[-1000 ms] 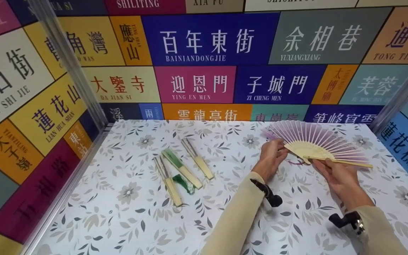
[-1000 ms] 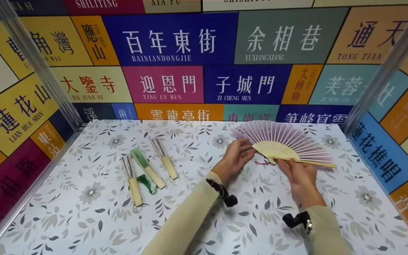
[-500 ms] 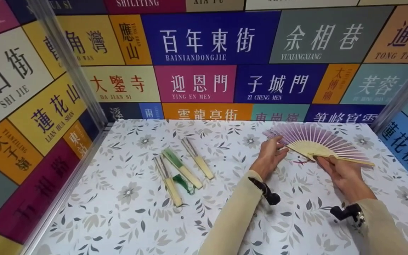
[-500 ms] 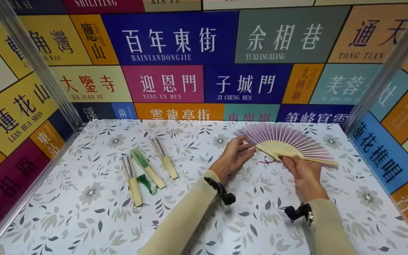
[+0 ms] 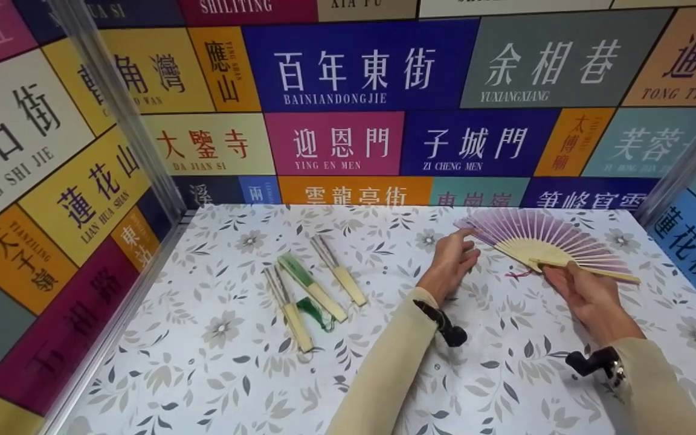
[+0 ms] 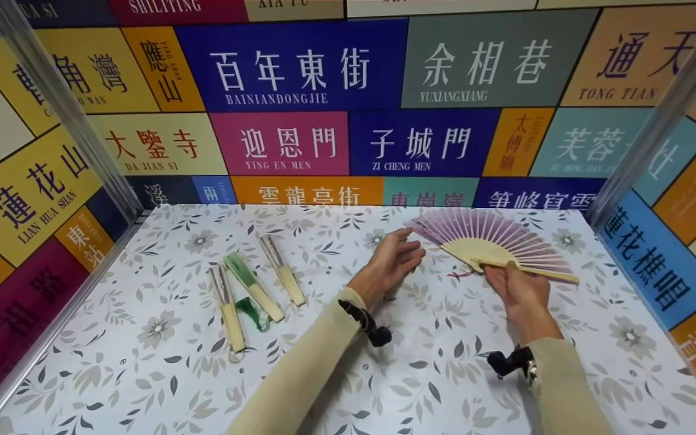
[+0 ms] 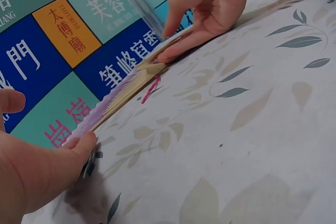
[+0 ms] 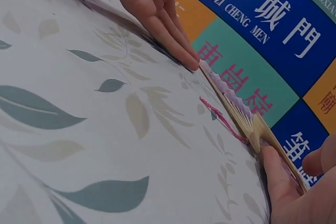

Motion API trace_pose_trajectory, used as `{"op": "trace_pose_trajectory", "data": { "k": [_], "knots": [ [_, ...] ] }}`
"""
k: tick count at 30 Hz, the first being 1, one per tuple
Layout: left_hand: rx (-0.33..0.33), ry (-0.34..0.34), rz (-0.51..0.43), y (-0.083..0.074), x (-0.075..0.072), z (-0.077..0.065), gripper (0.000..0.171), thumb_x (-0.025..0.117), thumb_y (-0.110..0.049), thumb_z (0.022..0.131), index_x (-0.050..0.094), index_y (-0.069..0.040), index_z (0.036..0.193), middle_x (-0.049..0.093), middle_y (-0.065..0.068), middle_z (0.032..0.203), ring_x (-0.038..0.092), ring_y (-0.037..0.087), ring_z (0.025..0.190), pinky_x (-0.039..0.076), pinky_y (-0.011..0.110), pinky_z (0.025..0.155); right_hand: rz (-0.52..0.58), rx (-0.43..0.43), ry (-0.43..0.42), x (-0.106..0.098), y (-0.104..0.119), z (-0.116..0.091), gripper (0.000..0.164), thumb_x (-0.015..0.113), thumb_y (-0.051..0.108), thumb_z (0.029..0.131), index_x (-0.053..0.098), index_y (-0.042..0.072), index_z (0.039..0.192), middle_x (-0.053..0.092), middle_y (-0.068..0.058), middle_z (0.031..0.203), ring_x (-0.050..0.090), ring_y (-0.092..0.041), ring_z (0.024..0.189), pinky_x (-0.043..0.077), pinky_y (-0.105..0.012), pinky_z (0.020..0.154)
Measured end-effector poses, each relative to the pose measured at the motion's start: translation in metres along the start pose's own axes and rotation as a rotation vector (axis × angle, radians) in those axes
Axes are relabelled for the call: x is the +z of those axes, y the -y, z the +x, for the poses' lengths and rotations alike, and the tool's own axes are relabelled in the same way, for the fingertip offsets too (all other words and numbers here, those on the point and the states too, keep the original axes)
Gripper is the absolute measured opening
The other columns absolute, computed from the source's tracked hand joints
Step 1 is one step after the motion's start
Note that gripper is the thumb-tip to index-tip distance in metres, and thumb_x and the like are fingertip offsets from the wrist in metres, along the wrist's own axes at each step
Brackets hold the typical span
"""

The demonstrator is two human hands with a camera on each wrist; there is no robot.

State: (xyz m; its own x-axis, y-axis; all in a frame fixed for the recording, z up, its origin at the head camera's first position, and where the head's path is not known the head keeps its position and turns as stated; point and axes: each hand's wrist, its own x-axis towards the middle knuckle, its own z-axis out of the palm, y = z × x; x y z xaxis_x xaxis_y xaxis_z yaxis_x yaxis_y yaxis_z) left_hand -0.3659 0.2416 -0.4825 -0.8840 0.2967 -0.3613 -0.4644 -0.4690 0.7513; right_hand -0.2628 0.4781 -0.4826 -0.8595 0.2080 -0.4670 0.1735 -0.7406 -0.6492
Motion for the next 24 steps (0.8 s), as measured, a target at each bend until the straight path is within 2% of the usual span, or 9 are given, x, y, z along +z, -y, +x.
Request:
{"op": "trace_pose_trajectory", "data": {
  "k": [3, 6, 9, 12, 17, 21, 24],
  "knots": [
    [0.006, 0.008, -0.005, -0.006, -0.004, -0.001, 0.044, 0.069, -0.028, 0.092, 0.064, -0.004, 0.129, 0.059, 0.025, 0.136, 0.062, 0.039, 0.123, 0.052, 0.047, 0.110, -0.039, -0.021, -0.018, 0.004, -0.002, -0.004, 0.014, 0.055, 0.009, 0.102, 0.057, 0.007, 0.116, 0.075, -0.018, 0.090, 0.076, -0.029, 0.091, 0.054, -0.035, 0.104],
    [0.014, 0.020, 0.007, -0.012, -0.010, -0.003, 0.046, 0.067, -0.029, 0.094, 0.062, -0.004, 0.132, 0.058, 0.025, 0.139, 0.060, 0.039, 0.125, 0.051, 0.047, 0.111, -0.130, -0.069, -0.095, 0.009, -0.006, -0.008, 0.021, 0.057, 0.012, 0.102, 0.053, 0.010, 0.122, 0.075, -0.013, 0.084, 0.077, -0.026, 0.083, 0.059, -0.034, 0.098],
    [0.021, 0.040, 0.027, -0.019, -0.018, -0.007, 0.048, 0.067, -0.029, 0.095, 0.059, -0.006, 0.136, 0.056, 0.025, 0.141, 0.059, 0.039, 0.127, 0.049, 0.048, 0.113, -0.244, -0.128, -0.211, 0.014, -0.007, -0.012, 0.018, 0.059, 0.018, 0.102, 0.057, 0.010, 0.118, 0.075, -0.008, 0.077, 0.076, -0.020, 0.074, 0.064, -0.030, 0.084],
    [0.026, 0.062, 0.035, -0.028, -0.029, -0.013, 0.050, 0.066, -0.029, 0.095, 0.056, -0.007, 0.139, 0.055, 0.025, 0.142, 0.058, 0.039, 0.128, 0.047, 0.048, 0.115, -0.311, -0.166, -0.251, 0.022, -0.009, -0.015, 0.017, 0.060, 0.021, 0.102, 0.058, 0.008, 0.112, 0.075, -0.006, 0.075, 0.076, -0.018, 0.071, 0.065, -0.029, 0.078],
    [0.047, 0.058, 0.038, -0.042, -0.046, -0.026, 0.050, 0.066, -0.030, 0.096, 0.056, -0.006, 0.139, 0.063, 0.020, 0.131, 0.065, 0.034, 0.119, 0.049, 0.047, 0.113, -0.376, -0.211, -0.187, 0.039, -0.017, -0.020, 0.023, 0.061, 0.024, 0.101, 0.054, 0.008, 0.115, 0.077, -0.003, 0.082, 0.077, -0.016, 0.079, 0.065, -0.029, 0.082],
    [0.115, 0.037, 0.062, -0.052, -0.059, -0.036, 0.050, 0.065, -0.028, 0.096, 0.054, -0.003, 0.138, 0.069, 0.016, 0.119, 0.070, 0.029, 0.108, 0.055, 0.045, 0.107, -0.355, -0.282, -0.108, 0.056, -0.028, -0.026, 0.019, 0.066, 0.022, 0.098, 0.057, 0.011, 0.112, 0.078, -0.002, 0.085, 0.077, -0.015, 0.082, 0.065, -0.028, 0.081],
    [0.172, 0.014, 0.095, -0.062, -0.072, -0.045, 0.045, 0.064, -0.025, 0.097, 0.054, -0.001, 0.134, 0.070, 0.014, 0.114, 0.070, 0.032, 0.110, 0.057, 0.043, 0.104, -0.373, -0.354, -0.066, 0.071, -0.038, -0.030, 0.020, 0.069, 0.022, 0.097, 0.061, 0.011, 0.112, 0.078, -0.002, 0.087, 0.077, -0.015, 0.083, 0.064, -0.027, 0.080]
  ]
}}
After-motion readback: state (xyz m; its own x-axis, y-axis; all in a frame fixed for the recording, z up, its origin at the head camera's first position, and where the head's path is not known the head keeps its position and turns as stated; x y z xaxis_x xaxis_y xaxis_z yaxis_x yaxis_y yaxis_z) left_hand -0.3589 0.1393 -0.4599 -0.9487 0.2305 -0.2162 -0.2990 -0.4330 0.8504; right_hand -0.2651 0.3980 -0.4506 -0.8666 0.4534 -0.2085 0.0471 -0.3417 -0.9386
